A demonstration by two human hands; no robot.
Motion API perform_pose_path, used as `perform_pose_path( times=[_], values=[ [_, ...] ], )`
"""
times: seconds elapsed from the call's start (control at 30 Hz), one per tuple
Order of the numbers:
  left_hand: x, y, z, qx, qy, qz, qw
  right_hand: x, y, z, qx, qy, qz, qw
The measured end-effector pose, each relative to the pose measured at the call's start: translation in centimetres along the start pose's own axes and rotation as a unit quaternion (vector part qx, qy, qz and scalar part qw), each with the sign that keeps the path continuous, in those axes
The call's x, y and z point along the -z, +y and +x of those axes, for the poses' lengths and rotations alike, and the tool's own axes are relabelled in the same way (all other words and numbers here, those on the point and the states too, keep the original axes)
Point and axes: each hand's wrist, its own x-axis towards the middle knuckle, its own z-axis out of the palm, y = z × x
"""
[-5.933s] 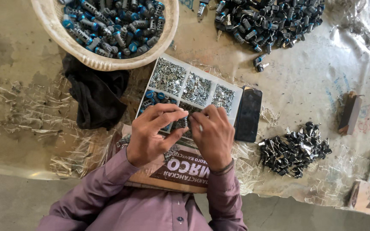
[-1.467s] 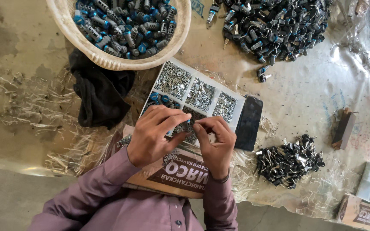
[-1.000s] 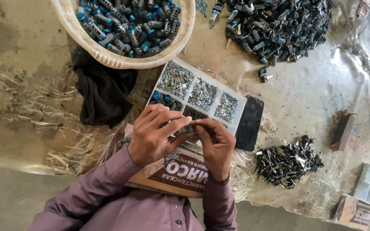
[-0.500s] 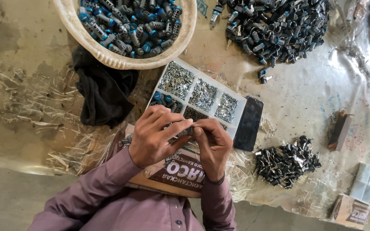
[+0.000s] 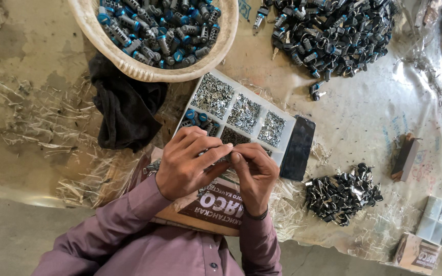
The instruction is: The person sits at a workshop table and assembles small metal clips by hand, fitting components together one at a time. They take parts from a compartment organizer box, press the pieces together in their fingers, and place finished assemblies into a basket and onto the table.
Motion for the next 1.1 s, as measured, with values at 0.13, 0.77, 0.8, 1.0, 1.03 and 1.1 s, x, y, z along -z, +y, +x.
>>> perform_pose_path(
  times=[0.13, 0.77, 0.8, 1.0, 1.03, 1.1],
  values=[
    [-0.1, 0.0, 0.0, -0.002, 0.002, 0.007, 1.0, 0.1, 0.2, 0.1, 0.0, -0.012, 0.007, 1.0],
    [0.0, -0.1, 0.1, -0.006, -0.002, -0.005, 1.0, 0.4, 0.2, 0.2, -0.024, -0.009, 0.027, 0.999],
    [-0.1, -0.1, 0.0, -0.006, -0.001, -0.005, 1.0, 0.4, 0.2, 0.2, -0.019, -0.009, 0.017, 1.0],
    [0.1, -0.1, -0.1, -0.006, 0.0, 0.001, 1.0, 1.0, 1.0, 0.2, -0.05, -0.036, 0.025, 0.998],
    [0.1, 0.0, -0.1, -0.006, -0.001, 0.003, 1.0, 1.2, 1.2, 0.3, -0.05, -0.046, 0.048, 0.997],
    [0.2, -0.1, 0.0, -0.001, -0.001, 0.0, 1.0, 1.3, 1.6, 0.4, -0.074, -0.021, 0.174, 0.982]
  ],
)
